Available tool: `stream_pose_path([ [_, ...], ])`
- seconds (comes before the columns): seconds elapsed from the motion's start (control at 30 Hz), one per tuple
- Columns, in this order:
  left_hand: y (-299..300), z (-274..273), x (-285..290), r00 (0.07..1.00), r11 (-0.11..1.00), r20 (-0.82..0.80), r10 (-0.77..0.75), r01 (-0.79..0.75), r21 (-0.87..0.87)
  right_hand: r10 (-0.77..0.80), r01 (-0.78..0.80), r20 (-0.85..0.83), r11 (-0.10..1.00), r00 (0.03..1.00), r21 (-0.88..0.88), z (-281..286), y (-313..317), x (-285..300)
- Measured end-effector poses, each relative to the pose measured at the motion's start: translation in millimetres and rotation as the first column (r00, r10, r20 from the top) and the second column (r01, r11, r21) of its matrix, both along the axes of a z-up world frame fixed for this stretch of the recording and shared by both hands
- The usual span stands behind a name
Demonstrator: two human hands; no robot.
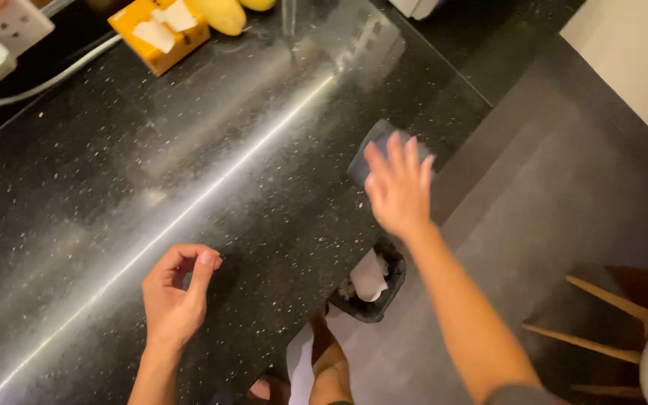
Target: Clean and wipe the countertops in the kitchen area.
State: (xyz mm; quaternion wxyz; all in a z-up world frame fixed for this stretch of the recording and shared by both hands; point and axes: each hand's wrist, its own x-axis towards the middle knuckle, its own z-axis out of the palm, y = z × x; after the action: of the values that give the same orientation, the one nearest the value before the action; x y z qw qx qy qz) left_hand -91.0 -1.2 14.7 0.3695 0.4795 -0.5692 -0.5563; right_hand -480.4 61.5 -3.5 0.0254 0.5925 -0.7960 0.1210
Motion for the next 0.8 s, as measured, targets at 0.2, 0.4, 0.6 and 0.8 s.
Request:
stream_pose_path([
  [0.2,-30,21,-87,0.996,0.998,0.076,-0.044,0.041,0.05,-0.334,0.333,0.03,0.942,0.942,0.036,1,-86,-60],
  [0.4,-61,27,-204,0.98,0.985,-0.127,-0.156,0.164,0.061,0.217,-0.195,-0.03,0.921,0.976,0.336,83,-20,85],
  [0.6,-85,42,-237,0.973,0.972,-0.046,-0.227,0.229,0.053,0.014,-0.059,0.189,0.971,0.982,0.233,87,2,-44],
  [0.8,-107,2,-194,0.999,0.996,0.019,-0.031,0.029,0.085,-0.253,0.251,-0.039,0.967,0.967,-0.036,15,-60,-101],
])
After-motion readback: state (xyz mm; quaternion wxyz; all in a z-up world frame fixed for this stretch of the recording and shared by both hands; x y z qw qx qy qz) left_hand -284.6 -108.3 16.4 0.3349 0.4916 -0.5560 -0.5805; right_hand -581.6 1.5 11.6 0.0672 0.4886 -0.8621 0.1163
